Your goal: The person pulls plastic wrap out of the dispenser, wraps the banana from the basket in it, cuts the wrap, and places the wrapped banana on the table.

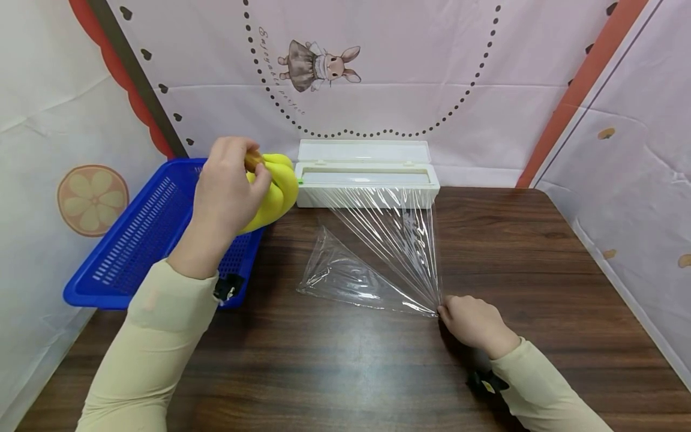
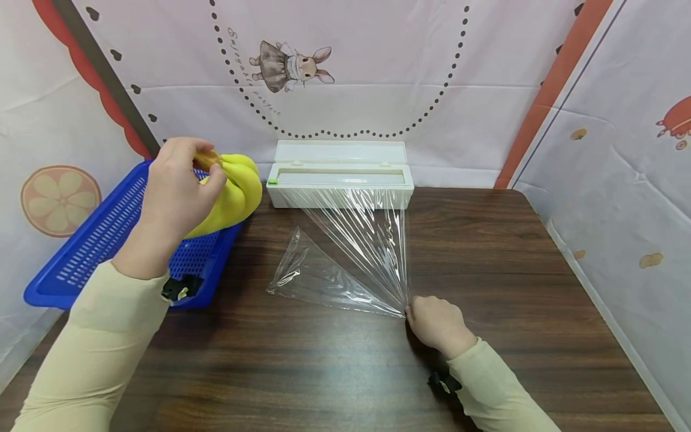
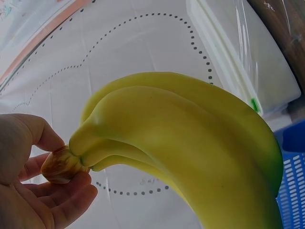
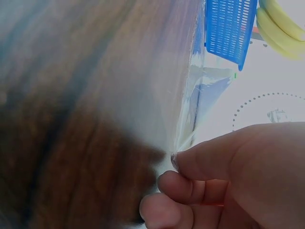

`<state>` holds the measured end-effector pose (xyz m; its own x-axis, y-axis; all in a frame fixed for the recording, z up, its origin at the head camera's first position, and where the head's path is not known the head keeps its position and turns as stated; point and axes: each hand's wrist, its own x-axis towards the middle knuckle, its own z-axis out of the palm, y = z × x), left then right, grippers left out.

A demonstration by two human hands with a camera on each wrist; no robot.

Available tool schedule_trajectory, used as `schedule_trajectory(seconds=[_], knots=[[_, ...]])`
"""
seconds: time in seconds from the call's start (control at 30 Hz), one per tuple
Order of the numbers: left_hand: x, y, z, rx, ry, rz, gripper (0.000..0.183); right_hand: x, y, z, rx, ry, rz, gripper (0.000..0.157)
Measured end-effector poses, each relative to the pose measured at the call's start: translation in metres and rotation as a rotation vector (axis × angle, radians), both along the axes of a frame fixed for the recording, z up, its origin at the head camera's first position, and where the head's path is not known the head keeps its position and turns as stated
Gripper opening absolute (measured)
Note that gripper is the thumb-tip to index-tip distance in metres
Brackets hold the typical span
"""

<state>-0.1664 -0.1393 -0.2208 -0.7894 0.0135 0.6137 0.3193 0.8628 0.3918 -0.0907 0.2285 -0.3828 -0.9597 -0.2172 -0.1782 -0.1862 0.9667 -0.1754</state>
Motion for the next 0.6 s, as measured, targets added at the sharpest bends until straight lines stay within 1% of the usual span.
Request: schedule_trajectory(seconds=[0.23,0.47,0.6], knots=[[-0.001,0.008,-0.002,0.002,0.037,-0.056,0.027,0.000,0.000,-0.001,0.004,0.001,-0.003,0.027],[-0.004,0.018,-0.007,-0.017,0.105,-0.095,0.026,0.000,0.000,-0.001,0.001,0.002,-0.002,0.026],[-0.005,0.024,-0.009,-0.027,0.131,-0.119,0.026,0.000,0.000,0.000,0.001,0.002,-0.003,0.026]])
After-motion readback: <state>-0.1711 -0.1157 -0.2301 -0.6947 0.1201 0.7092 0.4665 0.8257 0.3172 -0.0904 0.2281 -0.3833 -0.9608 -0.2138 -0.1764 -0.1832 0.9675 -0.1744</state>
